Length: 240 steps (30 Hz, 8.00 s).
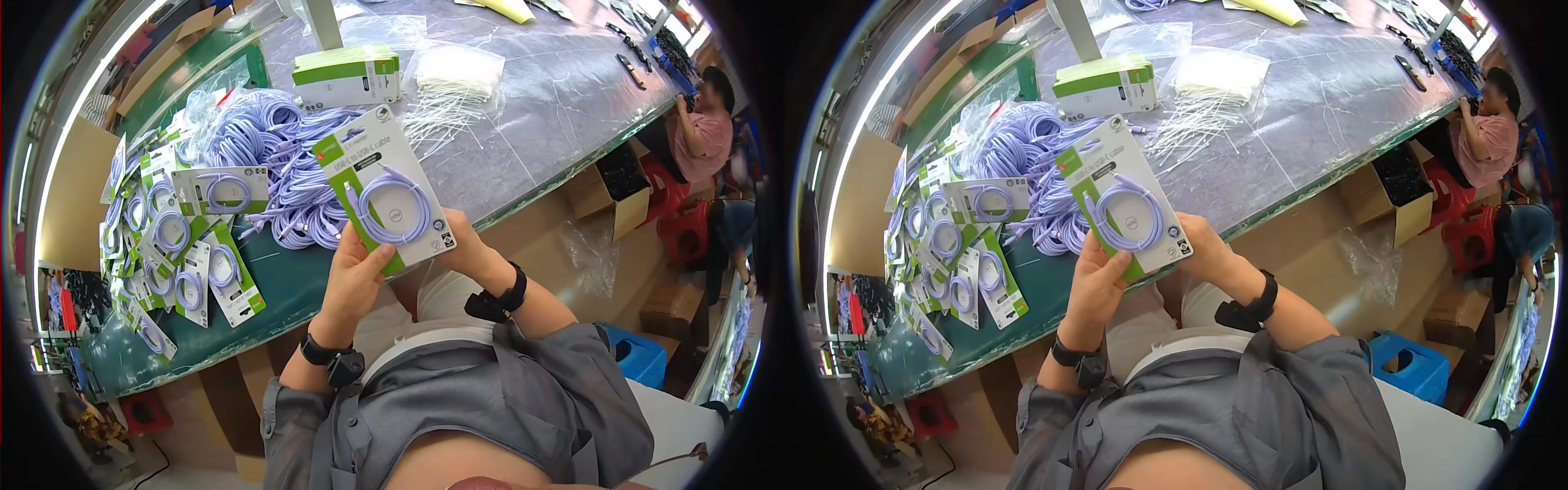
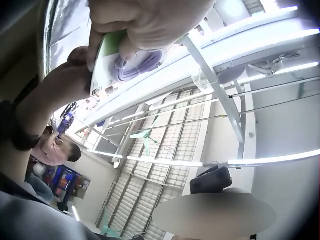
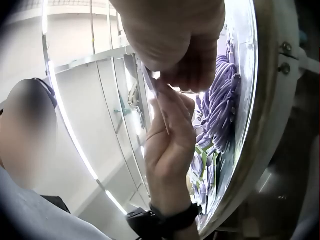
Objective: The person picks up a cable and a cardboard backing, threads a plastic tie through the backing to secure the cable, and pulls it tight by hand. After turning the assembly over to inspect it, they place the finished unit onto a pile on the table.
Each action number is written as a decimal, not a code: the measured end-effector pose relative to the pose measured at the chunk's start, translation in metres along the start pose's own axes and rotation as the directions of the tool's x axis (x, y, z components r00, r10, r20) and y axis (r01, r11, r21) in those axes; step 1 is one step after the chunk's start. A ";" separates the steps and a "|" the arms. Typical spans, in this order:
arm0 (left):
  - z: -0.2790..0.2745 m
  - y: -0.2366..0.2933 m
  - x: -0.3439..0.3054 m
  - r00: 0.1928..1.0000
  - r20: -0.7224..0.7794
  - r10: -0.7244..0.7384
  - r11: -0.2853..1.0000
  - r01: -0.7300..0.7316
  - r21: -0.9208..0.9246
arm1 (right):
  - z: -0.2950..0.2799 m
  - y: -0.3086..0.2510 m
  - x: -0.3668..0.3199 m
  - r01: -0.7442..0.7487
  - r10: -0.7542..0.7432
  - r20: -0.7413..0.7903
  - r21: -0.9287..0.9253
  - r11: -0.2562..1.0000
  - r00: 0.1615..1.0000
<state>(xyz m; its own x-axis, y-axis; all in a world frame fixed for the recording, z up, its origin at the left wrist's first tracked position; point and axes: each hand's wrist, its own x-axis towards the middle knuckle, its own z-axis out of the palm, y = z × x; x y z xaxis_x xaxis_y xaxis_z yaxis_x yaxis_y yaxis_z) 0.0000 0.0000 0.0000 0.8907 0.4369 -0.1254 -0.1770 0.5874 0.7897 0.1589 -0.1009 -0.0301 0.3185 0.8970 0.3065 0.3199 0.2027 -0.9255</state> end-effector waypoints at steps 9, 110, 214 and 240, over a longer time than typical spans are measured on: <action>0.014 0.015 0.001 0.993 -0.110 0.030 1.000 -0.029 0.009 | -0.004 -0.003 0.008 0.285 -0.288 0.025 -0.251 0.925 0.957; -0.005 -0.037 0.004 0.838 -0.266 0.476 0.856 -0.372 0.360 | 0.034 -0.026 0.012 -0.017 -0.112 -0.243 -0.476 0.879 0.964; 0.017 -0.021 -0.011 0.840 -0.115 0.530 0.767 -0.418 0.487 | -0.001 -0.051 0.009 -0.274 0.438 -0.066 0.695 0.665 0.896; -0.006 -0.039 -0.029 0.986 -0.023 -0.164 0.916 0.144 -0.374 | -0.010 -0.077 -0.014 0.327 -0.322 0.139 -0.672 0.665 0.937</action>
<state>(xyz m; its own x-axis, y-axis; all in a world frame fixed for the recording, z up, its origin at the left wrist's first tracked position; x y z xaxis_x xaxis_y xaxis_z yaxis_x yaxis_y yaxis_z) -0.0210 -0.0314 -0.0309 0.8979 0.3498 -0.2672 -0.1905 0.8561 0.4805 0.1388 -0.1332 0.0393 0.0719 0.8295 0.5539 0.9162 0.1645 -0.3654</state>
